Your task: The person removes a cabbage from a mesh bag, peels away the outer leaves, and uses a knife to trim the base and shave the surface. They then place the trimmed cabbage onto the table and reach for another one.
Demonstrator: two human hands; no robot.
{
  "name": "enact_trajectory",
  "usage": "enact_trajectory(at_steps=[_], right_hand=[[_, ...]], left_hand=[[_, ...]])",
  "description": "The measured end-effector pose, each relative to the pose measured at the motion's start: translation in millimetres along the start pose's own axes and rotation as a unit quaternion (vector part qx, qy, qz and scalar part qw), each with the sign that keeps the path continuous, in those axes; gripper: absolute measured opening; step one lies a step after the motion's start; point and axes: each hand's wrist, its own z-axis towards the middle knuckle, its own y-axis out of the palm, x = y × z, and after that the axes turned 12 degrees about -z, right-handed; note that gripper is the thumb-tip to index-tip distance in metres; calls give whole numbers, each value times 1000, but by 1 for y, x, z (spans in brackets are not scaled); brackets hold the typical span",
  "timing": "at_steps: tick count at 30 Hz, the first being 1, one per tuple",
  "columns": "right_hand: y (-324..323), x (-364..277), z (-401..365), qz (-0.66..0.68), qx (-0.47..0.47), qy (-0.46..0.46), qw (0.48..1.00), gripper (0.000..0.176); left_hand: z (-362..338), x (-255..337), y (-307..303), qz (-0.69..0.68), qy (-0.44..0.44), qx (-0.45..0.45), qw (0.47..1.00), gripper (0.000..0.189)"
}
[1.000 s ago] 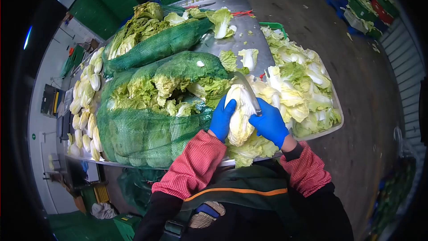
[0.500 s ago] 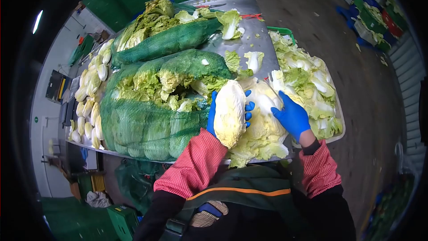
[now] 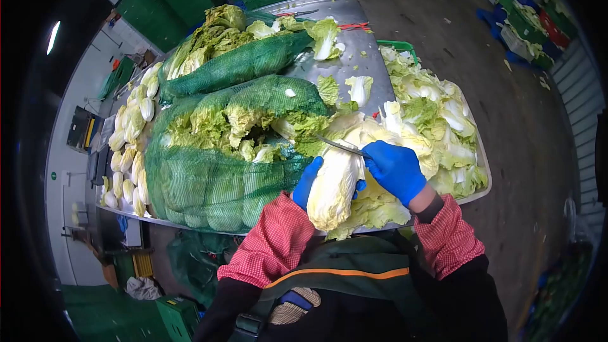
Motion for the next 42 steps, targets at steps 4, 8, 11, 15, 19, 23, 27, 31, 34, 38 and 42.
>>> enact_trajectory(at_steps=[4,8,11,15,19,23,27,31,34,38,42], right_hand=[[46,42,-28,13,-117,144,983,17],[23,-1,-15,217,-80,199,952,21],[3,-30,9,271,-24,159,949,18],[-19,-64,21,376,-34,135,916,28],[-28,-102,25,284,-29,68,956,38],[-20,-110,13,336,-133,20,932,24],[-31,-94,3,507,-293,113,802,24],[-18,-88,25,414,-188,220,863,56],[-2,-101,38,284,-188,147,928,88],[22,-112,54,591,-138,286,741,64],[34,-152,88,503,-127,190,833,57]], left_hand=[[-14,9,16,26,-57,-240,969,89],[0,42,6,26,56,-172,983,99],[3,40,11,21,111,-70,991,99],[4,44,-6,-42,95,-167,980,95],[3,47,-8,15,196,-147,969,89],[-7,53,-16,8,182,-93,979,82],[0,72,-37,-21,193,-132,972,74],[1,71,-45,-4,234,-107,966,70],[-7,71,-27,27,243,-72,967,64],[-41,78,21,168,329,-111,923,64],[-86,111,15,173,273,-69,944,71]])
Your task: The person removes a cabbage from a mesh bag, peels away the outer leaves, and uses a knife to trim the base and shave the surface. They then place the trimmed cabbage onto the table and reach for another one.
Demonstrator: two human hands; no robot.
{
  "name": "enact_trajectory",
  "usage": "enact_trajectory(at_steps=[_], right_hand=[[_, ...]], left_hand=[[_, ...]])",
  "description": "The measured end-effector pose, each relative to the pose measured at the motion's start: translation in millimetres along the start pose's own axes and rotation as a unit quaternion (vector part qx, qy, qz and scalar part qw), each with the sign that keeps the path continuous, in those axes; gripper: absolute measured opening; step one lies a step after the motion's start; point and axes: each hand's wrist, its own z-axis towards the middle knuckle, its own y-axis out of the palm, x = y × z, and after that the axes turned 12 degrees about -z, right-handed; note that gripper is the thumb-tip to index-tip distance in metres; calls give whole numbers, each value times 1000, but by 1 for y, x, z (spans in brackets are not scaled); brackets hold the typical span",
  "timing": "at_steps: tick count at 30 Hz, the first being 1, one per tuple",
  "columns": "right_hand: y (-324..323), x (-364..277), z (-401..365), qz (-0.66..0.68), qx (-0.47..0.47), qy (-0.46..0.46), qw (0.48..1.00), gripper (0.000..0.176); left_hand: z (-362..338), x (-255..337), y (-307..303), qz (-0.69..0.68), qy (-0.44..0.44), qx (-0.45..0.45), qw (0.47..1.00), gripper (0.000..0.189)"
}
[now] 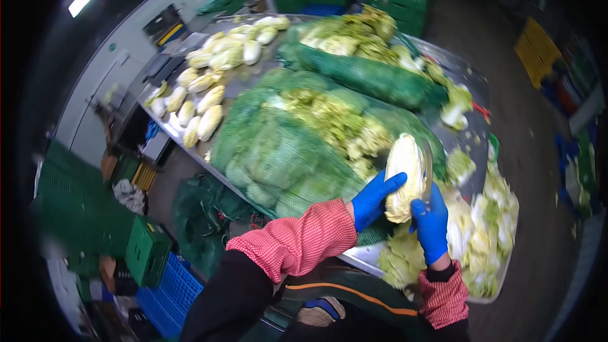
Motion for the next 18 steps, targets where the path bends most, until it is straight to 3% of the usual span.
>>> enact_trajectory(at_steps=[3,5,6,7,9,11,12,14,16,17,18], right_hand=[[23,-17,23,57,-74,6,996,54],[40,-25,34,53,-63,11,997,42],[48,-24,40,56,-51,37,996,39],[53,-21,45,57,-37,63,996,37],[64,-4,51,80,6,46,996,33],[69,9,52,85,59,59,993,32],[69,24,54,91,87,60,990,33],[74,25,57,110,125,84,983,33],[66,31,47,115,192,101,969,32],[64,29,43,107,206,123,965,32],[63,34,39,102,224,120,962,32]], left_hand=[[-15,74,-29,30,73,51,996,68],[-31,144,-51,47,116,98,987,60],[-38,186,-75,-2,103,105,989,60],[-43,219,-80,-1,171,151,974,56],[-56,304,-141,19,214,134,967,49],[-68,360,-175,38,345,242,906,41],[-71,397,-231,25,379,236,895,35],[-94,436,-284,-110,370,293,875,40],[-107,489,-408,34,381,77,921,52],[-117,491,-409,32,346,79,935,59],[-110,448,-321,-75,362,434,821,64]])
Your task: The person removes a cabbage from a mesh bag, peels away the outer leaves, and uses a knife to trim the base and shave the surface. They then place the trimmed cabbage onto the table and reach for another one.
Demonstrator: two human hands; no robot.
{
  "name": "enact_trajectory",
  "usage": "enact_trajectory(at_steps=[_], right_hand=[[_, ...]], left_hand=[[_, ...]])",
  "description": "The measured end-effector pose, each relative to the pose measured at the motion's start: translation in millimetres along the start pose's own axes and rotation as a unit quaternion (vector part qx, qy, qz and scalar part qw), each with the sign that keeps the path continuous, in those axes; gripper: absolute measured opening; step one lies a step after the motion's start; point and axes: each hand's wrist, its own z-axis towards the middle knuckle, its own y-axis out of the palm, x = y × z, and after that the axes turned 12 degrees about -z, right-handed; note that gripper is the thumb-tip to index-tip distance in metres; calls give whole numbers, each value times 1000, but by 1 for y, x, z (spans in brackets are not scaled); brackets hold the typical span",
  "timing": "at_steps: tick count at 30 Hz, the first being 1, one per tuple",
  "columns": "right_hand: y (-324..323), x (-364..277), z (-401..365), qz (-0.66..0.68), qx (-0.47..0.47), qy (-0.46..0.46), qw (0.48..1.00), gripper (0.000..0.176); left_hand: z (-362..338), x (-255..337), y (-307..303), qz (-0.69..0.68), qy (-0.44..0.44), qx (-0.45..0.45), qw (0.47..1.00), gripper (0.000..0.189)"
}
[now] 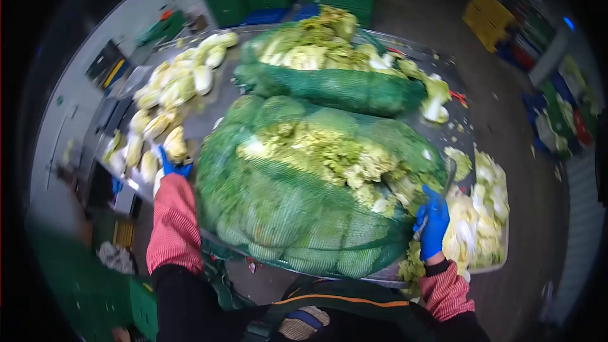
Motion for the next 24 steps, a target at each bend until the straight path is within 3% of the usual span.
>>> enact_trajectory(at_steps=[1,2,4,5,7,8,9,10,11,13,14,17,19,23,24], right_hand=[[-3,8,-1,-1,14,-7,1000,32],[-7,12,-5,-10,32,1,999,33],[-18,34,-12,-36,50,27,998,33],[-23,47,-18,-47,57,41,996,33],[-32,82,-33,-171,50,45,983,44],[-36,103,-41,-232,43,-1,972,49],[-40,116,-48,-292,34,-47,955,54],[-42,117,-51,-308,35,-44,950,55],[-45,118,-52,-323,35,-42,945,55],[-56,119,-50,-338,29,-18,940,54],[-63,118,-45,-338,25,4,941,53],[-90,114,-28,-346,38,12,937,46],[-109,124,-14,-364,52,-18,930,45],[-164,144,24,-452,36,-16,891,41],[-181,154,39,-468,61,-62,879,36]], left_hand=[[17,3,-8,59,-37,39,997,85],[37,-9,-7,73,-7,33,997,78],[13,-38,29,169,73,-51,982,66],[-25,-57,59,248,123,-131,952,62],[-130,-106,123,349,147,-327,866,33],[-171,-135,138,382,108,-396,828,26],[-190,-162,138,431,59,-492,754,27],[-227,-191,137,504,63,-574,643,29],[-250,-226,135,499,-77,-580,640,32],[-298,-282,125,525,-235,-577,580,41],[-314,-308,120,518,-339,-522,587,44],[-319,-393,88,519,-418,-385,639,41],[-326,-426,79,477,-427,-292,711,40],[-267,-502,22,414,-393,-129,811,39],[-230,-524,2,394,-360,-162,830,34]])
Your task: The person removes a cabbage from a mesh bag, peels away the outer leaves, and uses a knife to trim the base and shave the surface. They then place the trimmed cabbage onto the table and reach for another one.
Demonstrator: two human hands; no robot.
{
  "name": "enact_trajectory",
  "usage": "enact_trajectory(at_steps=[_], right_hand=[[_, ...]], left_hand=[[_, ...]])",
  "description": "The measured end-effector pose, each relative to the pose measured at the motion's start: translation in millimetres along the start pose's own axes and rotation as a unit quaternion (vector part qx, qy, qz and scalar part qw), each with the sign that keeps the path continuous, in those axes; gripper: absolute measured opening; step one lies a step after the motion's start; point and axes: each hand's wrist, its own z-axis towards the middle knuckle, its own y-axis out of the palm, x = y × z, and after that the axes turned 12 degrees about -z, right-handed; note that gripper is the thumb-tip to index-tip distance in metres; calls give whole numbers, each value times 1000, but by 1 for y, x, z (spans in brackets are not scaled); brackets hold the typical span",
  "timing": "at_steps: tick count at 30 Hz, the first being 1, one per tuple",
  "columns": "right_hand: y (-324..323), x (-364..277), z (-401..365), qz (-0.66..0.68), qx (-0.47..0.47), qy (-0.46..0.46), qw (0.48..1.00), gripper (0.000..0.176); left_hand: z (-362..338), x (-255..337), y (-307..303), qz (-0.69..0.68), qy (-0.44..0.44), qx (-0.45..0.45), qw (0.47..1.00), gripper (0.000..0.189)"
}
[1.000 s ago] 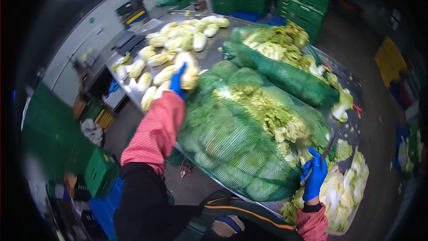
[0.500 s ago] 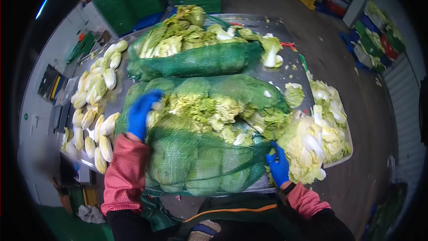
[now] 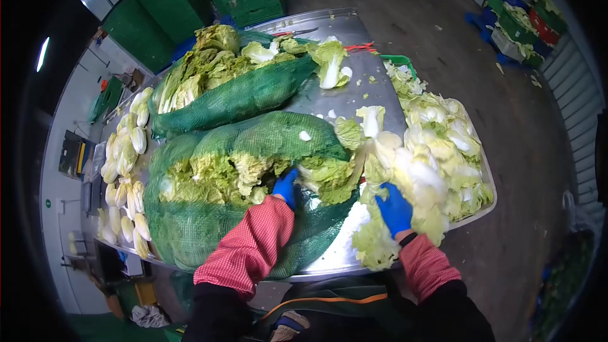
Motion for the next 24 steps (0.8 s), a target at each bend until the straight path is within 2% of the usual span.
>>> enact_trajectory(at_steps=[1,2,3,5,6,7,9,12,15,21,23,24], right_hand=[[-8,17,15,-43,-7,-5,999,34],[-16,36,32,-28,22,-23,999,34],[-24,55,46,-14,52,-38,998,34],[-52,83,74,-27,49,3,998,34],[-61,99,84,-32,48,15,998,35],[-70,107,92,33,11,100,994,38],[-93,111,90,3,45,178,983,42],[-103,108,61,52,83,161,982,46],[-97,101,22,98,73,90,988,46],[-97,96,-9,223,-47,161,960,37],[-94,96,-10,207,-21,107,972,31],[-85,100,-9,247,0,64,967,27]], left_hand=[[41,-8,-20,-8,51,-20,998,33],[80,-16,-39,-16,101,-40,994,37],[33,3,0,-121,37,44,991,39],[36,11,8,-51,87,128,987,41],[40,-1,14,-77,171,128,974,44],[37,0,15,-48,144,135,979,47],[25,3,9,-47,123,71,989,49],[17,17,18,-70,96,-2,993,48],[4,26,35,-87,78,-47,992,48],[-31,15,62,-120,43,-105,986,48],[-43,11,73,-125,31,-123,984,48],[-51,11,77,-127,27,-130,983,48]])
